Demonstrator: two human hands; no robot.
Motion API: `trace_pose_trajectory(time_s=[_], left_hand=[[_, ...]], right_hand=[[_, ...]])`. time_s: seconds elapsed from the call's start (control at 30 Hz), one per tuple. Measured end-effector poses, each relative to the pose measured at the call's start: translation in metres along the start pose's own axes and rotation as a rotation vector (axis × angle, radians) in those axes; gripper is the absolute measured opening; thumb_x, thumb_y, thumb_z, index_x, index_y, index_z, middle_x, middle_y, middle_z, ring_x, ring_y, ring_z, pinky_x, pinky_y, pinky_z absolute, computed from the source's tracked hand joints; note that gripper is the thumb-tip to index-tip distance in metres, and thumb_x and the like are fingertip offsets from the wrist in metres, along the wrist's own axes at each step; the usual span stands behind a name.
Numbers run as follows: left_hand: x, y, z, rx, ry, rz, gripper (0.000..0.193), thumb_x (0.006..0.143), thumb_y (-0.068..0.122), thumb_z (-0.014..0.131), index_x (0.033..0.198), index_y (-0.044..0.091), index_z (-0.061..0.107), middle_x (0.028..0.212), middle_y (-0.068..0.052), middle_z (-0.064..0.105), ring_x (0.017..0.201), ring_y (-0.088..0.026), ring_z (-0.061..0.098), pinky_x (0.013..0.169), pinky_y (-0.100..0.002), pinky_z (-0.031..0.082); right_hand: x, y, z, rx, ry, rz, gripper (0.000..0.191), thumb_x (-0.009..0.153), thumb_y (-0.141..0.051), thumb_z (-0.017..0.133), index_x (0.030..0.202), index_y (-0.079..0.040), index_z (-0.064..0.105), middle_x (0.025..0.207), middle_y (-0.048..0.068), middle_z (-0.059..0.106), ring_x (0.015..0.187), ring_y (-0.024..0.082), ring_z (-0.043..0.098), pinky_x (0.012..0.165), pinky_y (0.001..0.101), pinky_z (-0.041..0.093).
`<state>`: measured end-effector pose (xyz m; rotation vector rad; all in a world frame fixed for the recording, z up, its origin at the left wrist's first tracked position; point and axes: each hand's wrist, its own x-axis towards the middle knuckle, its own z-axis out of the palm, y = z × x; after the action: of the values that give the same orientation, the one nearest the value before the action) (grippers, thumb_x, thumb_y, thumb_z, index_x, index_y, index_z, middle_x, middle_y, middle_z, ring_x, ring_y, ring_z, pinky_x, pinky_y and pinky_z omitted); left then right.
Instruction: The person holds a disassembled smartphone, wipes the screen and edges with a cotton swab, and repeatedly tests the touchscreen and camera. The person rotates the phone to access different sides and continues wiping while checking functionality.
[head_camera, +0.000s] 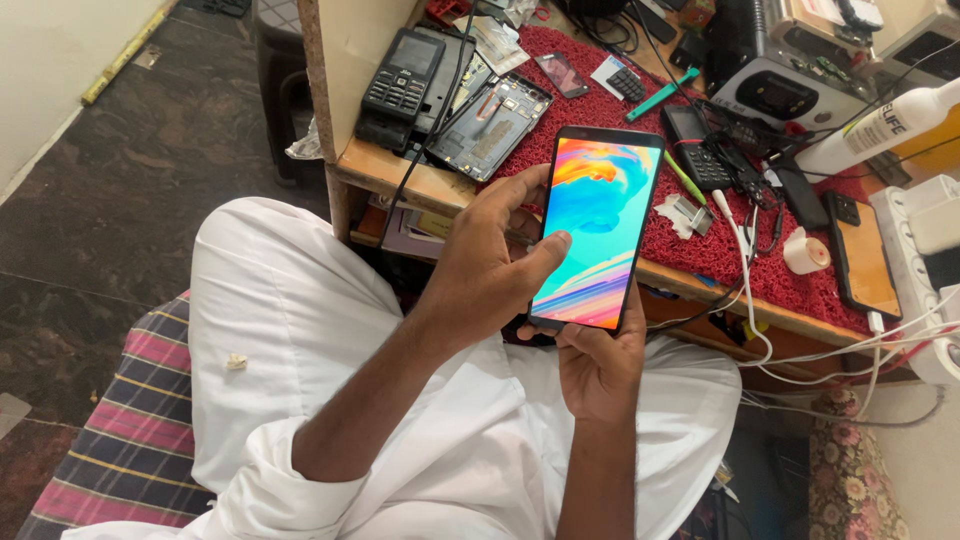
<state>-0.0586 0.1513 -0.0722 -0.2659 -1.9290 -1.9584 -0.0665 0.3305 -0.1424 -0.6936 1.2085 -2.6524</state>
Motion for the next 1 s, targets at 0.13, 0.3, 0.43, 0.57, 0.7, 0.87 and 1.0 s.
trace_pose_trajectory(time_s=[0.13,0.3,0.43,0.57,0.7,0.87,1.0], left_hand=[[0.0,0.0025,-0.0007,-0.015,0.0,-0.002,0.059,0.088,0.013,0.066,0.143,-0.006,0.052,0.122,-0.013,0.063,0.103,-0.017,0.066,0.086,-0.031,0.06],[-0.0008,0.0027,-0.0006,-0.044,-0.006,0.004,0.059,0.089,0.012,0.066,0.143,-0.007,0.051,0.123,-0.013,0.063,0.104,-0.016,0.067,0.087,-0.031,0.06],[-0.0016,-0.0001,0.0011,-0.007,-0.003,0.005,0.06,0.089,0.012,0.067,0.144,-0.008,0.051,0.12,-0.013,0.064,0.103,-0.017,0.067,0.085,-0.031,0.06],[-0.0013,0.0015,0.0002,-0.026,-0.003,-0.007,0.06,0.089,0.012,0.067,0.144,-0.008,0.05,0.119,-0.012,0.064,0.101,-0.016,0.068,0.084,-0.031,0.06],[-0.0013,0.0038,-0.0006,-0.061,-0.01,-0.017,0.059,0.089,0.011,0.066,0.143,-0.008,0.051,0.118,-0.012,0.064,0.099,-0.015,0.069,0.082,-0.03,0.061],[-0.0014,0.0044,-0.0001,-0.038,-0.009,-0.029,0.059,0.089,0.01,0.065,0.143,-0.007,0.051,0.117,-0.012,0.064,0.098,-0.015,0.069,0.08,-0.029,0.061],[-0.0016,0.0037,0.0011,-0.032,-0.011,-0.024,0.059,0.089,0.01,0.065,0.144,-0.007,0.05,0.118,-0.012,0.064,0.099,-0.015,0.069,0.08,-0.029,0.062]], right_hand=[[0.0002,0.0016,0.0002,-0.072,0.053,0.007,0.068,0.086,0.016,0.049,0.152,0.005,0.04,0.133,0.026,0.061,0.111,0.037,0.069,0.081,0.0547,0.064],[0.0,0.001,0.001,-0.07,0.046,-0.003,0.07,0.084,0.017,0.049,0.153,0.003,0.039,0.135,0.025,0.059,0.113,0.036,0.068,0.082,0.0558,0.064],[-0.0011,0.0001,-0.0002,-0.008,0.006,-0.012,0.073,0.083,0.013,0.049,0.155,0.003,0.037,0.138,0.025,0.058,0.116,0.038,0.067,0.084,0.0577,0.063],[-0.0016,-0.0023,0.0015,0.016,-0.021,-0.003,0.074,0.083,0.006,0.048,0.157,0.004,0.034,0.141,0.025,0.057,0.118,0.04,0.067,0.086,0.0602,0.062],[-0.0005,-0.0043,0.0038,0.015,-0.023,0.0,0.077,0.084,0.003,0.048,0.159,0.006,0.032,0.142,0.027,0.056,0.119,0.041,0.065,0.088,0.0605,0.061],[0.0001,-0.004,0.0045,0.086,-0.035,0.001,0.077,0.085,0.001,0.049,0.159,0.005,0.03,0.145,0.026,0.054,0.121,0.041,0.065,0.087,0.0611,0.062],[-0.0004,-0.0027,0.0039,0.023,0.007,-0.014,0.072,0.088,0.001,0.05,0.157,0.007,0.03,0.142,0.027,0.055,0.12,0.039,0.065,0.086,0.0592,0.062]])
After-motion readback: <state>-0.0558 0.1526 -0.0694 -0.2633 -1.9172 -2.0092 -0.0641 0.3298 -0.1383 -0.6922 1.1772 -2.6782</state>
